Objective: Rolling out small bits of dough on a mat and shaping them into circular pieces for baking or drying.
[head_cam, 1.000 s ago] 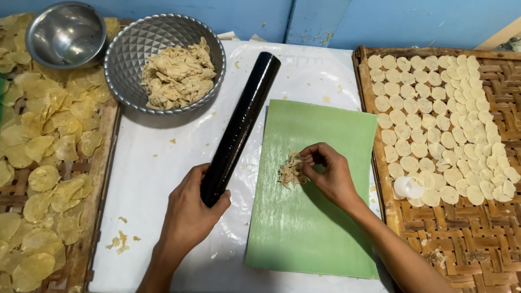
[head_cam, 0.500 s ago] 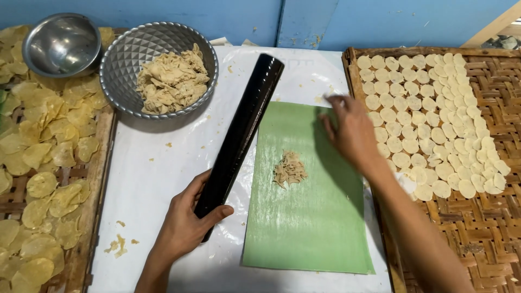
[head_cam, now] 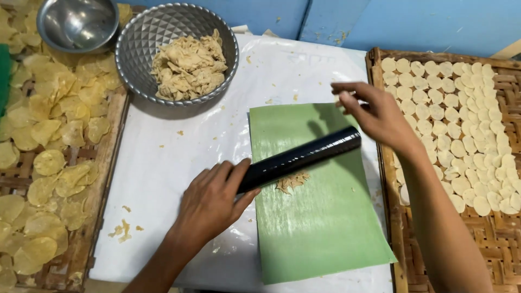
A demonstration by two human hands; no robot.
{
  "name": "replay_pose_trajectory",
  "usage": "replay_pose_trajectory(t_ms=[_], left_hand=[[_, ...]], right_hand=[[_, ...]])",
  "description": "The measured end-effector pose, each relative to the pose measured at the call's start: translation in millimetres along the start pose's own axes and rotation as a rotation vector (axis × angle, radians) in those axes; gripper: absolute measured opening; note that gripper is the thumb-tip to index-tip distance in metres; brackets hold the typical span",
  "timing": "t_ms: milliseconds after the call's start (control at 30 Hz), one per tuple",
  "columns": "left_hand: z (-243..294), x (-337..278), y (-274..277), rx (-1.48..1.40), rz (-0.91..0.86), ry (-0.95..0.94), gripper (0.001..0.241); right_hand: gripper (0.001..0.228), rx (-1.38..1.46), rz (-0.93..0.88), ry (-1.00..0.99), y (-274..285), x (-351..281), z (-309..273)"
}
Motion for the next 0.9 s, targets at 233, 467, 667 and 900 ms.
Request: replay_pose_trajectory(t_ms=[233, 467, 667, 900], left_hand=[[-1, 32, -58, 0.277, 0.241, -0.351, 0.045], [19, 26, -53, 0.344, 0.203, -0.201, 0.042], [3, 69, -55, 0.217, 0.163, -0.078, 0.062], [10, 53, -62, 0.252, 0.104, -0.052, 0.068]], right_hand=[[0.042, -0.511, 0.088, 0.253, -85, -67, 11], [0.060, -0.596, 0.133, 0.276, -104, -79, 18], [0.065, -0.562, -0.017, 0.152, -99, -36, 29], [0.064, -0.566, 0.065, 0.175, -102, -56, 19]])
Point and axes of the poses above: each hand's wrist, its own x-axis towards the middle knuckle, its own y-axis out of the back of the hand, z = x × y, the point moved 3 cm from there along x, towards the middle knuckle, and after that the axes turned 4 degrees about -x, right-handed, at the moved point
